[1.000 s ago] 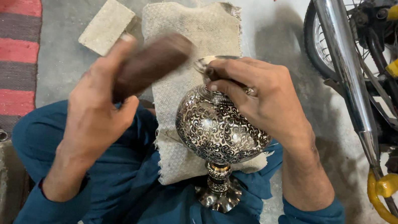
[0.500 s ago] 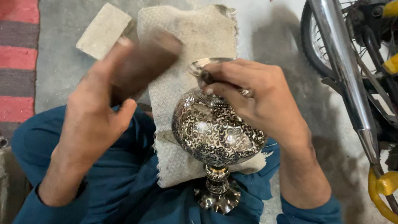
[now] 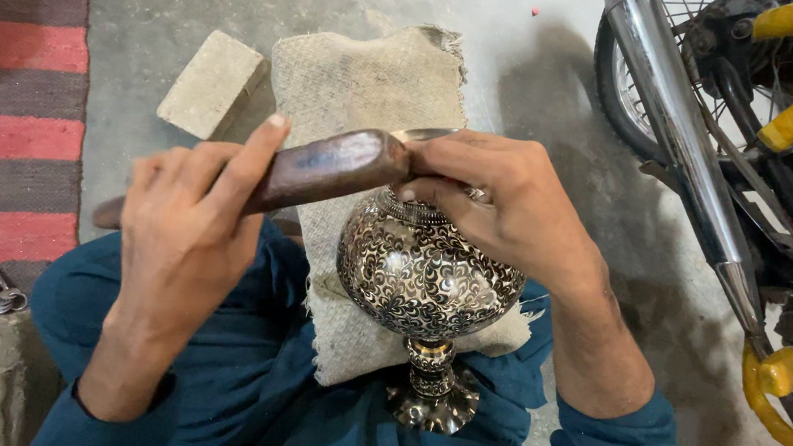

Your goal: The person uses a hammer and a small metal tool to engrave decorative patterns on a silver-colored metal vase. They repeatedly tap the tool against the vase's surface to create intricate designs.

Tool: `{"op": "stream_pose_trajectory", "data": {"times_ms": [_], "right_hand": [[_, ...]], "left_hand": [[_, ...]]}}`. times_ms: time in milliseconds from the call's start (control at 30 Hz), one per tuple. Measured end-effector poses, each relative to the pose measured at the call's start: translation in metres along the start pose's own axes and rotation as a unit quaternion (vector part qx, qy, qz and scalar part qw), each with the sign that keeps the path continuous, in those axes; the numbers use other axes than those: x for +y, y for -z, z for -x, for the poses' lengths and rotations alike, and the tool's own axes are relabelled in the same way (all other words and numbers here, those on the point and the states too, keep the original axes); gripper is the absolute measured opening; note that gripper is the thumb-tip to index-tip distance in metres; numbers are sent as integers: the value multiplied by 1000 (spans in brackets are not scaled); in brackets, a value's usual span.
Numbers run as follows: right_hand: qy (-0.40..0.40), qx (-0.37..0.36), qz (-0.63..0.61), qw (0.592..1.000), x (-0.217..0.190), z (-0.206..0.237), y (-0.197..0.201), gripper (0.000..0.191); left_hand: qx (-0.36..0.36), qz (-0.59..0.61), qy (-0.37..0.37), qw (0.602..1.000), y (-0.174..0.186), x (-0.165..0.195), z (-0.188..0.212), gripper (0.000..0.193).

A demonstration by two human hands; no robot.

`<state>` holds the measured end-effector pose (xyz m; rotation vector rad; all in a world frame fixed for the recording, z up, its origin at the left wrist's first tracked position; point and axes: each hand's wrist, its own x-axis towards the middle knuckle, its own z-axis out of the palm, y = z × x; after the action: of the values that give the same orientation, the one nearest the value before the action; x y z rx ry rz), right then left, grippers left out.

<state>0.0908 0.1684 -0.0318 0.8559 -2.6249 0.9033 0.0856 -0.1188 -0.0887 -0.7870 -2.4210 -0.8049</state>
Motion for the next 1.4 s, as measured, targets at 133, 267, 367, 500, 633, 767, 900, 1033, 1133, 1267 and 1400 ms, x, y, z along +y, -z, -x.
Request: {"op": "stream_pose_trajectory", "data": {"times_ms": [133,267,367,500,633,767,900,1033,1133,1267,1400], "right_hand": [[2,1,-30,1000,5,2,2,26],[-6,-13,-25,1000,10,3,2,23],[1,-8,-36,999,13,4,2,26],[30,4,-36,999,16,5,3,24],[5,-1,-28,1000,18,5,7,26],[-3,-5,-48,999,18,5,9,27],[13,-1,-46,999,20,7,11,26],[19,12,-61,998,23,8,11,25],[7,-2,-63,998,28,9,10,23],[8,-6,-64,998,34,13,10,20],[61,17,-58,996,40,14,10,19]], "left_hand": [[17,95,43,994,0,4,-3,77],[-37,-58,19,997,0,8,-3,75],[22,113,43,992,-1,9,-4,81],[-2,-13,23,1000,-1,11,-5,75],[-4,-10,15,1000,0,14,-9,76],[17,54,32,998,2,16,-13,76],[-4,-65,-17,998,2,17,-15,69],[-16,-10,-6,1000,1,19,-16,72],[-41,-58,5,997,3,21,-17,74],[-2,29,13,999,4,27,-20,77],[1,-13,11,1000,4,31,-22,74]]}}
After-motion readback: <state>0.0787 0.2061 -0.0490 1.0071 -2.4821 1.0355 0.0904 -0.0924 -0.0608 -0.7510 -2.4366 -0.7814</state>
